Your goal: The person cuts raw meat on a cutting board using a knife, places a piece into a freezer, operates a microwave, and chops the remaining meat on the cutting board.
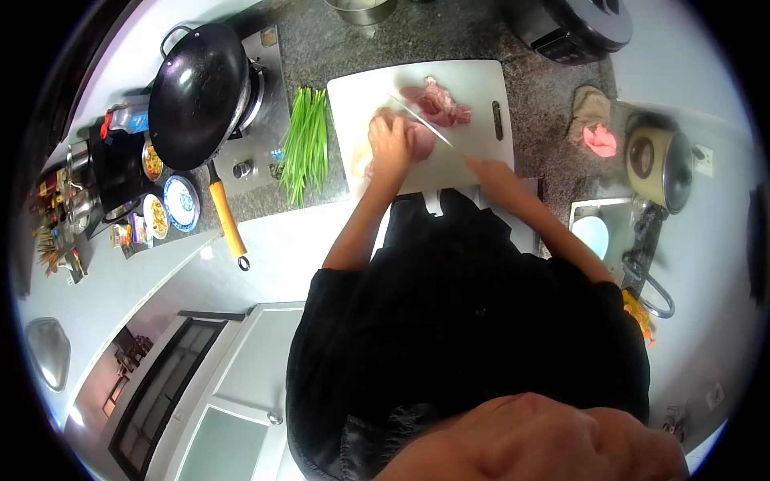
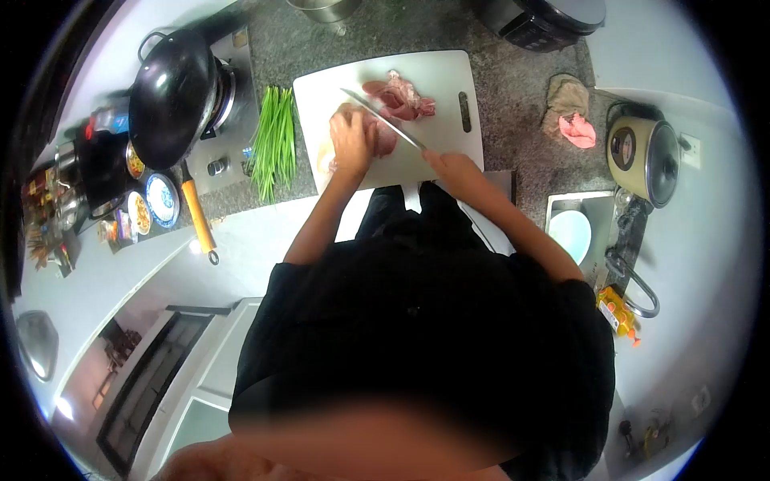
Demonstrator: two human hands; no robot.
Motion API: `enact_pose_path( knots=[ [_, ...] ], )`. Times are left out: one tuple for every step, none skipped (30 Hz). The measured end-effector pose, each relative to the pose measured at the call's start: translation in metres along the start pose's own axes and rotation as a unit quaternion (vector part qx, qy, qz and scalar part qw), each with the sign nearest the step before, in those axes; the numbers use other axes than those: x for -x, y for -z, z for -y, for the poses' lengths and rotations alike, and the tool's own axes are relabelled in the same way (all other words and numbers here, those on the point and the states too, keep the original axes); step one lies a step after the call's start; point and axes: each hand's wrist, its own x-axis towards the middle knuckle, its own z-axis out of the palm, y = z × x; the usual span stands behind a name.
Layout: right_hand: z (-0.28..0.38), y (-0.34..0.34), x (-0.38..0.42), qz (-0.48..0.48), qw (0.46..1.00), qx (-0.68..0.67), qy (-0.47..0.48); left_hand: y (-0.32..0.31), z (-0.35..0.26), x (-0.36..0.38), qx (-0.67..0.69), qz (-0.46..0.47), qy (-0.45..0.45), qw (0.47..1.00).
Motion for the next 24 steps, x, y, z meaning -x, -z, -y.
enact_pose_path(
  knots=[
    [0.012,0.003,0.015,0.001,0.999,-0.003,-0.04,-0.002,0.002,0.007,0.03,-0.014,-0.041,0.999],
    [0.019,0.005,0.025,0.003,0.997,-0.005,-0.081,-0.006,0.006,0.011,0.031,-0.012,-0.039,0.999],
    [0.019,0.004,0.031,0.006,0.996,-0.005,-0.084,-0.001,0.008,0.012,0.055,0.023,-0.104,0.993],
    [0.018,0.004,0.036,0.025,0.994,0.004,-0.104,0.004,0.011,0.012,0.078,0.058,-0.168,0.981],
    [0.017,0.005,0.037,0.043,0.991,0.014,-0.123,0.009,0.012,0.012,0.083,0.082,-0.181,0.977],
    [0.021,0.007,0.035,0.044,0.991,0.014,-0.125,0.01,0.013,0.009,0.084,0.083,-0.179,0.977],
    [0.029,0.011,0.033,0.052,0.989,0.024,-0.134,0.01,0.015,0.007,0.095,0.091,-0.192,0.973],
    [0.034,0.01,0.03,0.062,0.987,0.033,-0.142,0.011,0.017,0.006,0.104,0.1,-0.201,0.969],
    [0.028,0.003,0.021,0.065,0.987,0.033,-0.141,0.011,0.019,0.003,0.104,0.1,-0.198,0.97],
    [0.021,-0.005,0.004,0.068,0.991,0.062,-0.097,0.009,0.019,-0.001,0.109,0.092,-0.206,0.968],
    [0.015,-0.012,-0.013,0.064,0.992,0.061,-0.092,0.007,0.019,0.0,0.114,0.086,-0.215,0.966],
    [0.018,-0.016,-0.03,0.06,0.993,0.059,-0.087,0.004,0.02,0.002,0.114,0.09,-0.215,0.966],
    [0.035,-0.019,-0.055,0.047,0.991,0.029,-0.118,0.001,0.02,0.004,0.109,0.114,-0.192,0.969],
    [0.032,-0.03,-0.08,0.036,0.994,0.104,-0.004,0.001,0.02,0.006,0.101,0.14,-0.17,0.97],
    [0.036,-0.033,-0.089,0.028,0.988,0.139,0.055,0.003,0.017,0.006,0.098,0.122,-0.169,0.973],
    [0.041,-0.034,-0.097,0.016,0.978,0.175,0.114,0.003,0.018,0.006,0.094,0.123,-0.175,0.972],
    [0.042,-0.03,-0.098,-0.001,0.995,0.068,0.072,0.001,0.02,0.004,0.088,0.093,-0.166,0.978],
    [0.052,-0.018,-0.097,-0.009,0.998,0.016,0.053,-0.001,0.02,0.0,0.083,0.062,-0.155,0.983],
    [0.062,-0.006,-0.095,-0.019,0.999,-0.036,0.035,0.002,0.015,-0.002,0.084,0.049,-0.145,0.985],
    [0.071,0.009,-0.086,0.045,0.991,-0.081,-0.094,0.0,0.014,-0.004,0.085,0.046,-0.147,0.984],
    [0.073,0.018,-0.076,0.108,0.961,-0.125,-0.222,-0.005,0.013,-0.005,0.061,0.041,-0.112,0.991],
    [0.06,0.014,-0.063,0.104,0.961,-0.123,-0.223,-0.008,0.01,-0.009,0.038,0.035,-0.077,0.996],
    [0.038,0.003,-0.049,0.048,0.988,-0.056,-0.135,-0.012,0.007,-0.013,0.029,0.031,-0.042,0.998],
    [0.026,-0.002,-0.037,-0.007,0.999,0.011,-0.043,-0.014,0.009,-0.017,0.03,0.028,-0.041,0.998]
  ],
)
